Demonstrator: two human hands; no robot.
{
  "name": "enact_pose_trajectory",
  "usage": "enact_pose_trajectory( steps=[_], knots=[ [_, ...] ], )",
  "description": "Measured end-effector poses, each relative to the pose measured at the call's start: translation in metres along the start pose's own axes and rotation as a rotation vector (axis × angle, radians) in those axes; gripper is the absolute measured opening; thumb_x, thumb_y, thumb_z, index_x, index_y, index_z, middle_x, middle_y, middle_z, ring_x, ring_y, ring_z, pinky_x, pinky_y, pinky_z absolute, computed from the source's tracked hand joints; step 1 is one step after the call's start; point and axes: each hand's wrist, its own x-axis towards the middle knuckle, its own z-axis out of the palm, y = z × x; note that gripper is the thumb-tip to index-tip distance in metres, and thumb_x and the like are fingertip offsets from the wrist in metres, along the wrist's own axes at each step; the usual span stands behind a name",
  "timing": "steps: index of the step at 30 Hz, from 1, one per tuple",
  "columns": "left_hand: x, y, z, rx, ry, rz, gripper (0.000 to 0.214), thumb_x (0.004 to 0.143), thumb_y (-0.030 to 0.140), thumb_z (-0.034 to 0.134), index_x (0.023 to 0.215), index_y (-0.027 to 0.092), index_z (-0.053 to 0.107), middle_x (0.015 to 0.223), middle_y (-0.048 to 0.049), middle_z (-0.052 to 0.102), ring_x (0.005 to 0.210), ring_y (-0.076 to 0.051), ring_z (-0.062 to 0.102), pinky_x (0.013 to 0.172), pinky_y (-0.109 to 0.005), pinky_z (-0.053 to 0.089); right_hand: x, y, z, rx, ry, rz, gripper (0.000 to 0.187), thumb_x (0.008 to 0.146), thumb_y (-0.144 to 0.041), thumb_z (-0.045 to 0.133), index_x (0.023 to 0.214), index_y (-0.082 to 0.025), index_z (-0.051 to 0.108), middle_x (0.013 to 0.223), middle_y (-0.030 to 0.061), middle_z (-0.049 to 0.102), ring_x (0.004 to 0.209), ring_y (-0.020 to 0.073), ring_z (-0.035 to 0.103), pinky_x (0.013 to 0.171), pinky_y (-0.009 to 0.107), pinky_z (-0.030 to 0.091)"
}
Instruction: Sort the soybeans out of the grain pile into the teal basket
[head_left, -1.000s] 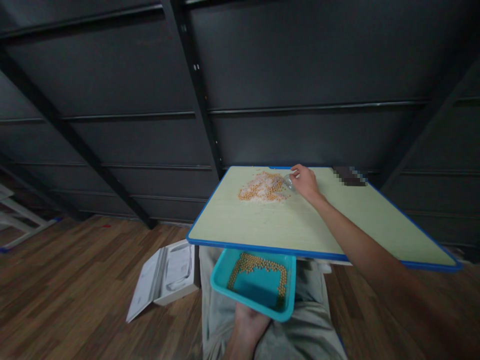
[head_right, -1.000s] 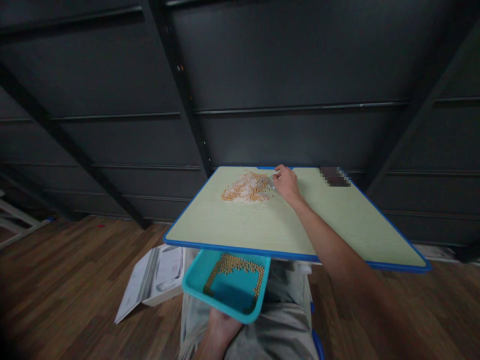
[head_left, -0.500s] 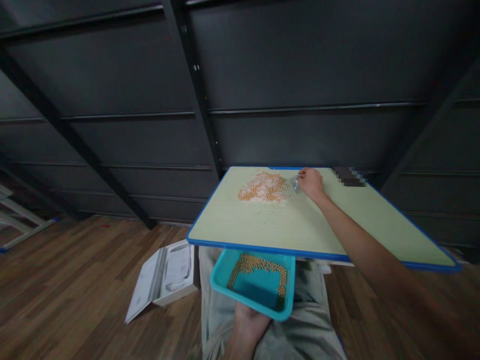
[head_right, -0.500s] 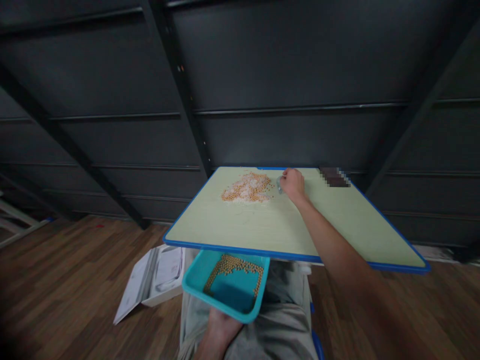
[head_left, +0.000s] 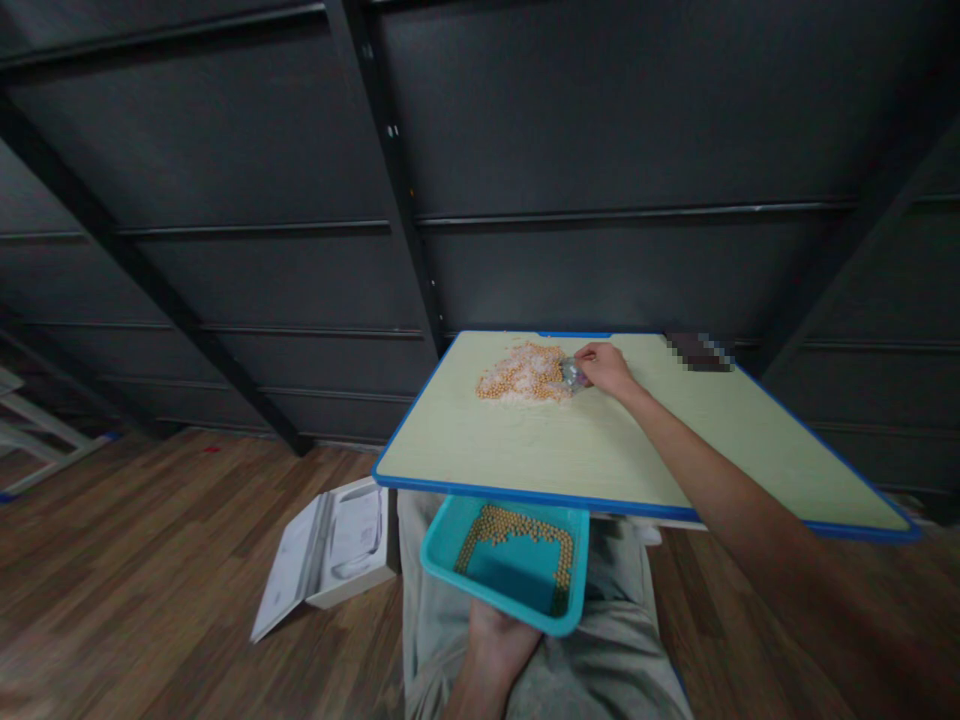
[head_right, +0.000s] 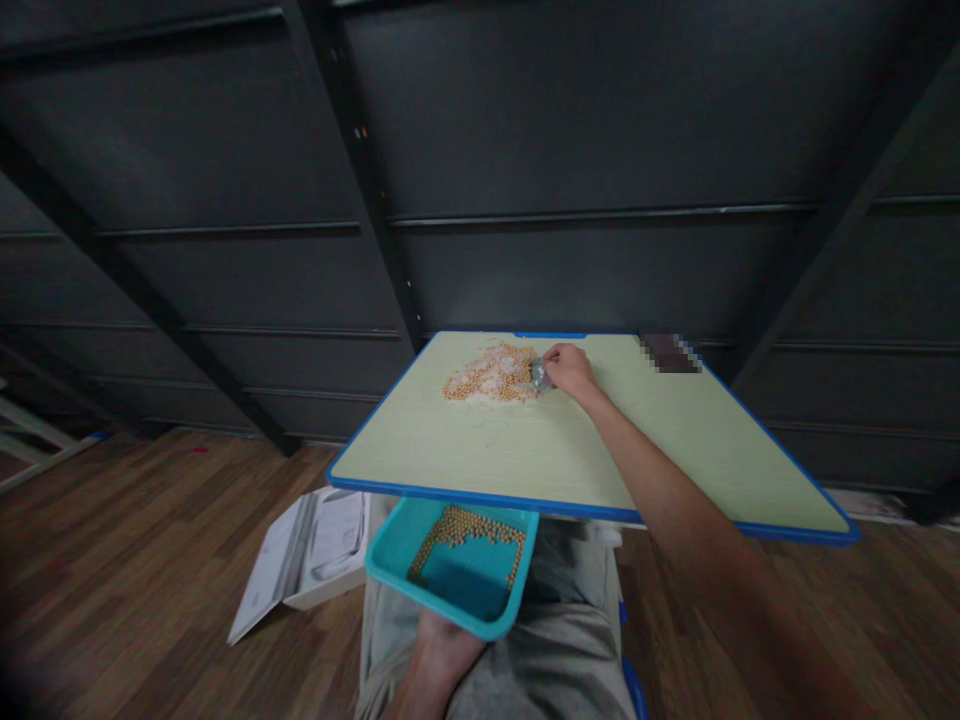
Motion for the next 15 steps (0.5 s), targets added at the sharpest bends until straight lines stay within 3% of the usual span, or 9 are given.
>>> enact_pose_trajectory(
  steps=[3, 9, 15],
  knots=[
    [-0.001, 0.0, 0.007, 0.008, -0.013, -0.018, 0.038, 0.093, 0.029, 0.037, 0.108, 0.027, 0.071, 0.094, -0.0045, 0.078, 0.102, -0.025, 0.067, 0.108, -0.048, 0.037, -0.002, -0.003, -0.001, 0.032, -0.017, -0.019, 0.024, 0.073, -0.015, 0.06, 0.094, -0.016, 0.072, 0.073, 0.004, 0.072, 0.049, 0.0125, 0.064, 0.052, 0.022, 0.052],
    [-0.001, 0.0, 0.002, -0.017, -0.071, -0.008, 0.036, 0.093, 0.031, 0.04, 0.098, 0.027, 0.075, 0.095, -0.0033, 0.078, 0.094, -0.022, 0.069, 0.108, -0.046, 0.037, -0.004, -0.007, -0.001, 0.037, -0.022, -0.061, 0.023, 0.072, -0.015, 0.059, 0.089, -0.016, 0.074, 0.073, 0.004, 0.072, 0.053, 0.0128, 0.064, 0.055, 0.022, 0.051],
    [-0.001, 0.001, 0.002, -0.035, -0.084, -0.024, 0.035, 0.093, 0.034, 0.041, 0.105, 0.028, 0.072, 0.1, -0.0036, 0.077, 0.1, -0.024, 0.067, 0.109, -0.047, 0.035, -0.009, -0.014, -0.003, 0.021, -0.011, -0.12, 0.022, 0.072, -0.017, 0.057, 0.086, -0.017, 0.074, 0.077, 0.0037, 0.072, 0.061, 0.0137, 0.064, 0.063, 0.023, 0.05]
  ],
)
